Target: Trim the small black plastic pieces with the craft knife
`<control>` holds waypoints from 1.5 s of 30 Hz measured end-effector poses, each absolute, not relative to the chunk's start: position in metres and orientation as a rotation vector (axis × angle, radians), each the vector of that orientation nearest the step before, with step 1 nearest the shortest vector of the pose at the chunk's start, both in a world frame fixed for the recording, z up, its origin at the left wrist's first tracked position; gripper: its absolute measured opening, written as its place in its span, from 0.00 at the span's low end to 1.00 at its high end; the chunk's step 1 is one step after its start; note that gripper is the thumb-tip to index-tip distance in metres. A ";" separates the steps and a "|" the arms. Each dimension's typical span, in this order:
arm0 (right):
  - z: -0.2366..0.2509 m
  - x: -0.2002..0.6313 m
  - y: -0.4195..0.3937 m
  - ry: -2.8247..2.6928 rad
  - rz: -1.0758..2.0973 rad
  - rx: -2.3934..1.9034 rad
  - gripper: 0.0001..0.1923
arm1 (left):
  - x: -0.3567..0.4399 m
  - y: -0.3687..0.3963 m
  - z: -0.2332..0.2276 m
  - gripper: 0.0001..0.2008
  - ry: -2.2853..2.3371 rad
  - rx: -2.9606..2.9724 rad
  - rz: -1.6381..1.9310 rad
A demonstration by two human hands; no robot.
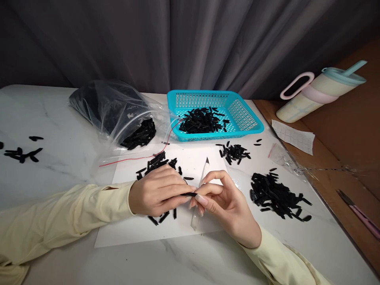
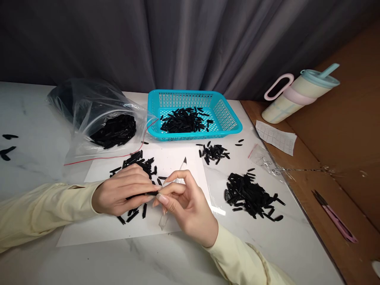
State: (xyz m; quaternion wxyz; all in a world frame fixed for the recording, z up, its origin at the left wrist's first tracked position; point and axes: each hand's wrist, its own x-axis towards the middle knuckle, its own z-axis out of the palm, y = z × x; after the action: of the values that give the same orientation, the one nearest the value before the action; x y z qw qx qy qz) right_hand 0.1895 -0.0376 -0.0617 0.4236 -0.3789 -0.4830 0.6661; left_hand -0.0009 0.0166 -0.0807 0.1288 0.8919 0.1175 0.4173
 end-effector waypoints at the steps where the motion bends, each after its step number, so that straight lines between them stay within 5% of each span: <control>1: -0.062 0.189 -0.038 -1.206 1.664 -0.948 0.13 | -0.001 0.016 -0.080 0.09 0.339 2.587 1.220; 45: -0.069 0.191 -0.043 -1.464 1.169 -1.067 0.13 | 0.000 0.016 -0.082 0.12 0.392 2.635 1.226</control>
State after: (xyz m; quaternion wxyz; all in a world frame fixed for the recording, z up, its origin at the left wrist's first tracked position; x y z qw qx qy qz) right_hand 0.1906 -0.0429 -0.0687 0.4731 -0.4358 -0.5983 0.4777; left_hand -0.0005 0.0162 -0.0816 0.1044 0.8936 0.1329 0.4158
